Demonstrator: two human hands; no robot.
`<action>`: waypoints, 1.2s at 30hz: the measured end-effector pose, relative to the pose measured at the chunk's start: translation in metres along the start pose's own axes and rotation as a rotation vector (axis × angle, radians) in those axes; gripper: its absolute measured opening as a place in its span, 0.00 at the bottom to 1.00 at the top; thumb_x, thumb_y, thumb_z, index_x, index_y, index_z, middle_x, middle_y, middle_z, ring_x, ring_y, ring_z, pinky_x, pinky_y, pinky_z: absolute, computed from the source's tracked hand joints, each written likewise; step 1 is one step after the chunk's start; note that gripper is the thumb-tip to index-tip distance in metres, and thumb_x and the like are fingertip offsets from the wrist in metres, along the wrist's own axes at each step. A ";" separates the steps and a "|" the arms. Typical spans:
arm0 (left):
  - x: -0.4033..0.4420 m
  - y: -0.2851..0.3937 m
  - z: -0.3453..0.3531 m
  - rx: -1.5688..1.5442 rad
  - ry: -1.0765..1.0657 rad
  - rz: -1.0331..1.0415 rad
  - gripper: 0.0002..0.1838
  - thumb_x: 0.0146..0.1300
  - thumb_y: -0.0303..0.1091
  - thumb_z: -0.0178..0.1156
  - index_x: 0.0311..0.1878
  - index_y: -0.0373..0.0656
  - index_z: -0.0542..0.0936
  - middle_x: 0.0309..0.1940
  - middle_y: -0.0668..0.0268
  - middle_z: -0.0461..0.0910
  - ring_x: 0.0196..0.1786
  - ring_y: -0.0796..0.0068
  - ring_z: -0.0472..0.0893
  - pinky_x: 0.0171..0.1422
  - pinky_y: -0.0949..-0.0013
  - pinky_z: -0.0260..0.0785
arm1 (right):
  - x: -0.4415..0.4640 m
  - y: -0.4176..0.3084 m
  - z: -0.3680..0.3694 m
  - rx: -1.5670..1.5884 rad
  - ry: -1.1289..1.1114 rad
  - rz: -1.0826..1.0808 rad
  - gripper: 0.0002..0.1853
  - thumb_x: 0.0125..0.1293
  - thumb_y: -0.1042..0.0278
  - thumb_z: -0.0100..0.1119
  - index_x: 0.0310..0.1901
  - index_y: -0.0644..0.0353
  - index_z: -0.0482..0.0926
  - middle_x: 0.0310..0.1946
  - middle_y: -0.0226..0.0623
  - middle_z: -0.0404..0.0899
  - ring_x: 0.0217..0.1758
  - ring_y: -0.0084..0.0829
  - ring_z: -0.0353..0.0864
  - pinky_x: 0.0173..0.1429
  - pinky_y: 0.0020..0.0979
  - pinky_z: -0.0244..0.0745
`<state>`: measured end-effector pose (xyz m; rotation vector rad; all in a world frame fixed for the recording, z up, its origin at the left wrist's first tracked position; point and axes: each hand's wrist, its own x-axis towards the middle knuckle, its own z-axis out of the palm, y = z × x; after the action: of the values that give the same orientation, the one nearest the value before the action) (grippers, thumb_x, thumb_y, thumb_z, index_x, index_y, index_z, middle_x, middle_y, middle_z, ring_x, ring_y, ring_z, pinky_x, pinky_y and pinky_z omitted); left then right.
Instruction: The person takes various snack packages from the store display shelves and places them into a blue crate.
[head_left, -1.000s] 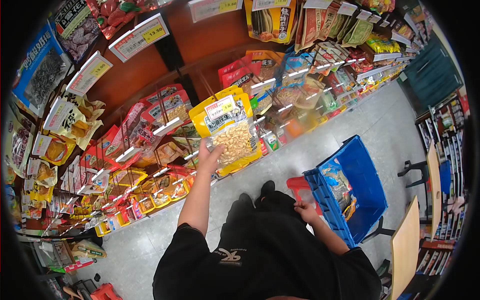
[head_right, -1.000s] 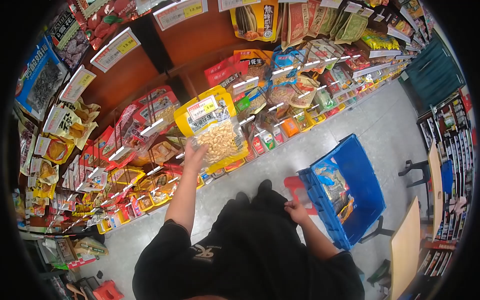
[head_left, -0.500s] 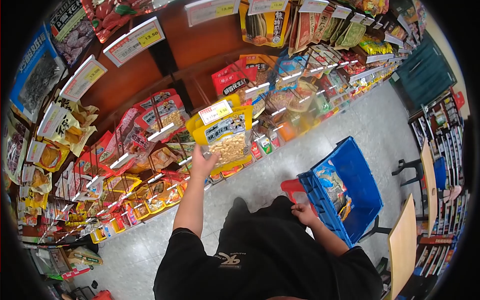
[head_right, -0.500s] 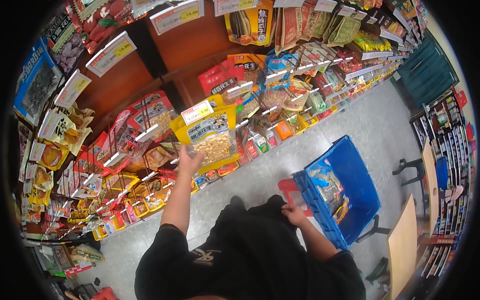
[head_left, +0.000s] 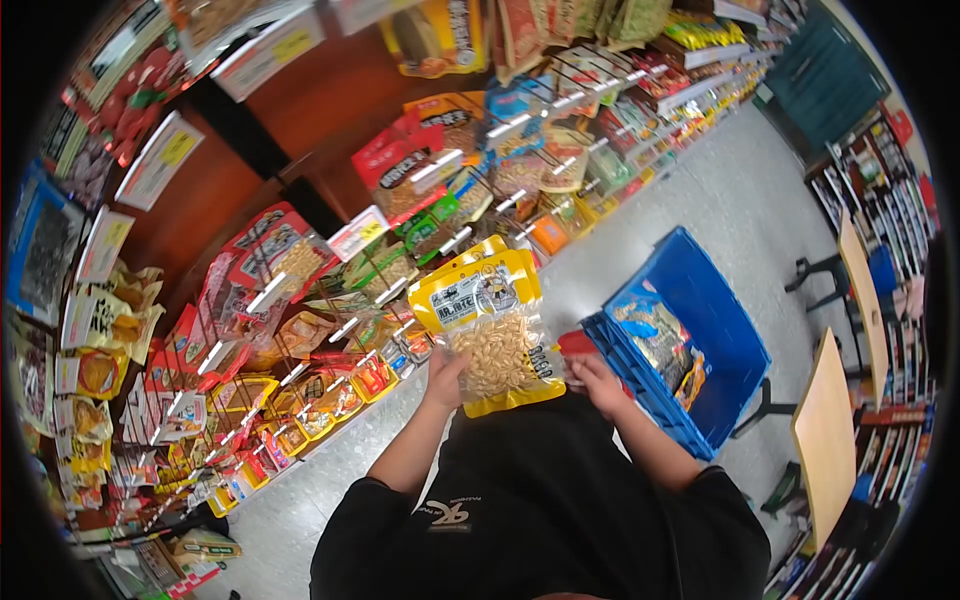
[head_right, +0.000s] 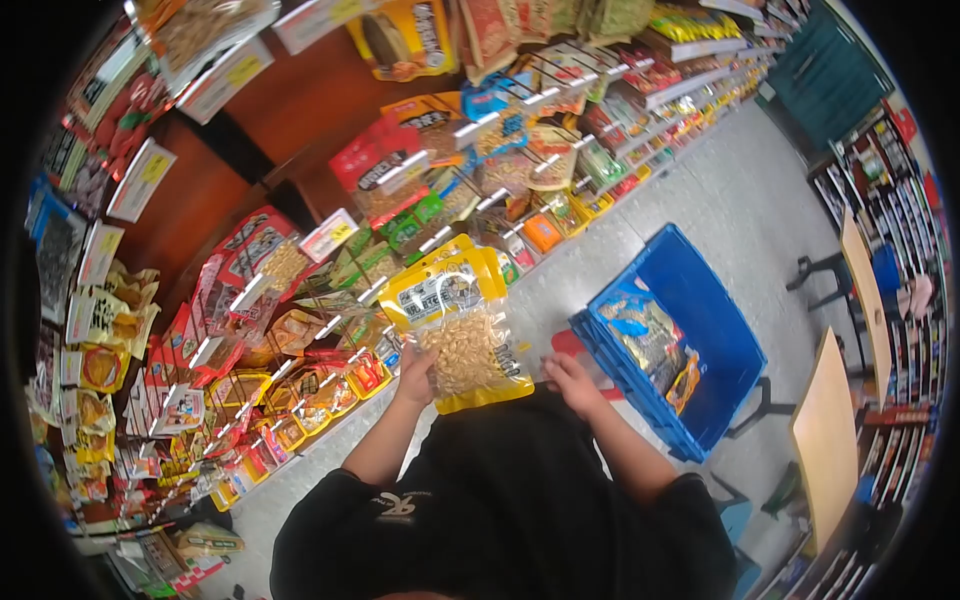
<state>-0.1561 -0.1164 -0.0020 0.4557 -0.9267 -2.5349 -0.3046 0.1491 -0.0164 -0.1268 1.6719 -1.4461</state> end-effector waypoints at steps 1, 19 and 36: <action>0.001 -0.008 0.006 -0.037 -0.001 -0.065 0.31 0.61 0.28 0.57 0.67 0.38 0.58 0.57 0.54 0.72 0.58 0.61 0.75 0.62 0.59 0.69 | -0.016 -0.034 0.013 0.061 -0.012 -0.019 0.24 0.71 0.55 0.51 0.62 0.60 0.67 0.55 0.37 0.71 0.57 0.26 0.70 0.60 0.30 0.66; 0.015 -0.144 0.180 0.429 -0.202 -0.588 0.32 0.62 0.30 0.59 0.68 0.38 0.60 0.59 0.59 0.72 0.60 0.66 0.74 0.64 0.62 0.66 | -0.067 -0.005 -0.154 -0.222 0.179 -0.235 0.47 0.63 0.46 0.59 0.71 0.69 0.46 0.64 0.56 0.65 0.68 0.43 0.66 0.70 0.36 0.59; 0.002 -0.289 0.338 0.650 -0.375 -0.410 0.41 0.56 0.23 0.65 0.69 0.36 0.52 0.62 0.56 0.67 0.63 0.69 0.69 0.65 0.65 0.64 | -0.134 0.017 -0.337 0.728 0.000 0.051 0.36 0.59 0.71 0.63 0.67 0.62 0.58 0.56 0.45 0.74 0.55 0.38 0.78 0.59 0.39 0.75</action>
<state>-0.3766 0.2661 0.0507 0.3819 -2.0016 -2.6729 -0.4409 0.4839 0.0143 0.3172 1.0481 -1.9157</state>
